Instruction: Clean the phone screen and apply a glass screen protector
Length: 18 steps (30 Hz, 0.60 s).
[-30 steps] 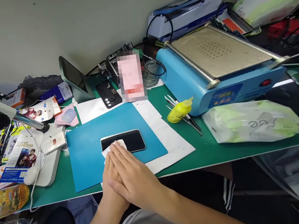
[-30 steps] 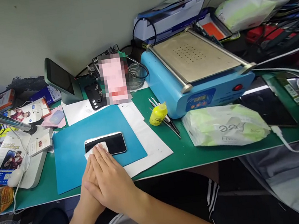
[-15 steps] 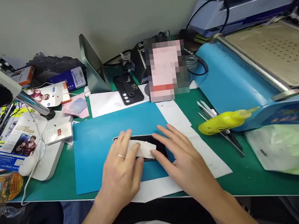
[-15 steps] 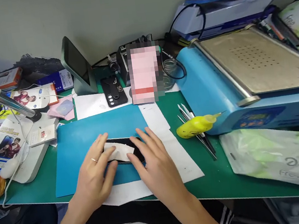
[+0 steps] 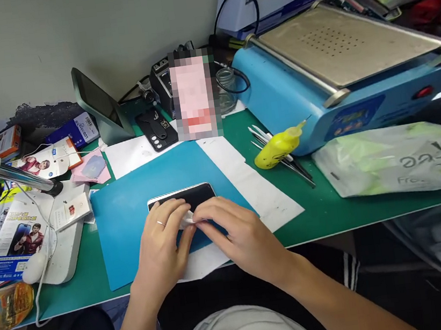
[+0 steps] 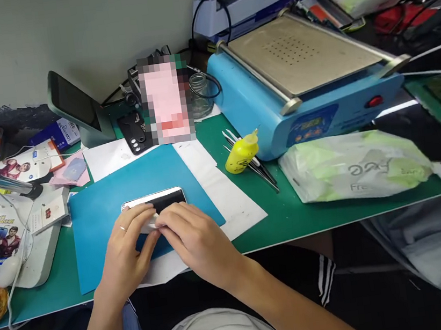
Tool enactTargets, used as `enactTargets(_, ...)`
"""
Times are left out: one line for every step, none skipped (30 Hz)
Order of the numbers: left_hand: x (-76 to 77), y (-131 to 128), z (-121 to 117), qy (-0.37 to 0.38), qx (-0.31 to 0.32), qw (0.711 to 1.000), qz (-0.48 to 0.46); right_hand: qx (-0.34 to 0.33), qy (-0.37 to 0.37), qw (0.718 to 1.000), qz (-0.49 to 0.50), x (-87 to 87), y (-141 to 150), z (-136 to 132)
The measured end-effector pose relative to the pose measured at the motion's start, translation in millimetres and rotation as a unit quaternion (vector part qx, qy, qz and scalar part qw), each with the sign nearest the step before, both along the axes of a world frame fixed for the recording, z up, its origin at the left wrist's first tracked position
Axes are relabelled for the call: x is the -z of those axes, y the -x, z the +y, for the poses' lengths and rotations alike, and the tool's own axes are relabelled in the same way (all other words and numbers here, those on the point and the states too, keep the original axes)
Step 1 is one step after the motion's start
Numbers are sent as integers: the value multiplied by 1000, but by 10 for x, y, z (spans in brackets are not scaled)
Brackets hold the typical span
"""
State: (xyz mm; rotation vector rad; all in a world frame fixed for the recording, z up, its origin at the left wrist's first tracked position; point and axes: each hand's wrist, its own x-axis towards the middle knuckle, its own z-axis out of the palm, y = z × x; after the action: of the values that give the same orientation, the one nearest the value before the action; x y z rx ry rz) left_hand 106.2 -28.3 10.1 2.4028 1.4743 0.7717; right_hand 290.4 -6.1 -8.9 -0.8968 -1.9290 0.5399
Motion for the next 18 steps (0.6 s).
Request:
enactTargets(-11, -10, -28, 5, -2, 1000, -28, 2, 6, 1000, 8, -8, 1, -27)
enactTargets(-22, -17, -58, 11, -9, 998, -56, 4, 13, 1000, 12, -12, 1, -52)
enactTargets(-32, -19, -88, 18, -17, 997, -78, 3, 21, 1000, 14, -11, 1, -72)
enactTargets(-41, -15, -118, 23, -26, 995, -95, 1, 29, 999, 15, -9, 1, -88)
enactTargets(-49, -3, -148, 26, -32, 993, -106, -3, 33, 999, 15, -6, 3, -100)
enactTargets(-58, 14, -179, 27, -38, 992, -114, -7, 34, 999, 18, -5, 7, -110)
enactTargets(-69, 37, -212, 29, -43, 992, -118, -11, 33, 999, 25, -7, 14, -120)
enactTargets(-84, 64, -248, 32, -49, 991, -122, -17, 31, 999, 38, -13, 21, -132)
enactTargets(-104, 91, -290, 37, -55, 990, -126, -25, 32, 998, 55, -24, 28, -148)
enactTargets(-130, 116, -336, 45, -63, 988, -133, -33, 40, 996, 72, -41, 32, -168)
enactTargets(-161, 139, -384, 57, -70, 986, -143, -43, 55, 994, 89, -62, 34, -190)
enactTargets(-195, 156, -431, 71, -76, 982, -156, -54, 76, 990, 103, -86, 33, -212)
enactTargets(-229, 169, -470, 83, -79, 979, -171, -66, 100, 986, 112, -111, 31, -230)
enactTargets(-259, 178, -493, 94, -81, 975, -183, -80, 124, 982, 116, -135, 29, -238)
enactTargets(-280, 183, -493, 100, -82, 973, -190, -92, 141, 979, 113, -152, 30, -232)
enactTargets(-289, 187, -467, 103, -83, 974, -186, -99, 144, 980, 95, -162, 37, -208)
enactTargets(-286, 192, -413, 102, -85, 977, -169, -95, 138, 984, 66, -162, 50, -166)
enactTargets(-272, 201, -333, 99, -88, 980, -145, -81, 125, 988, 29, -154, 68, -108)
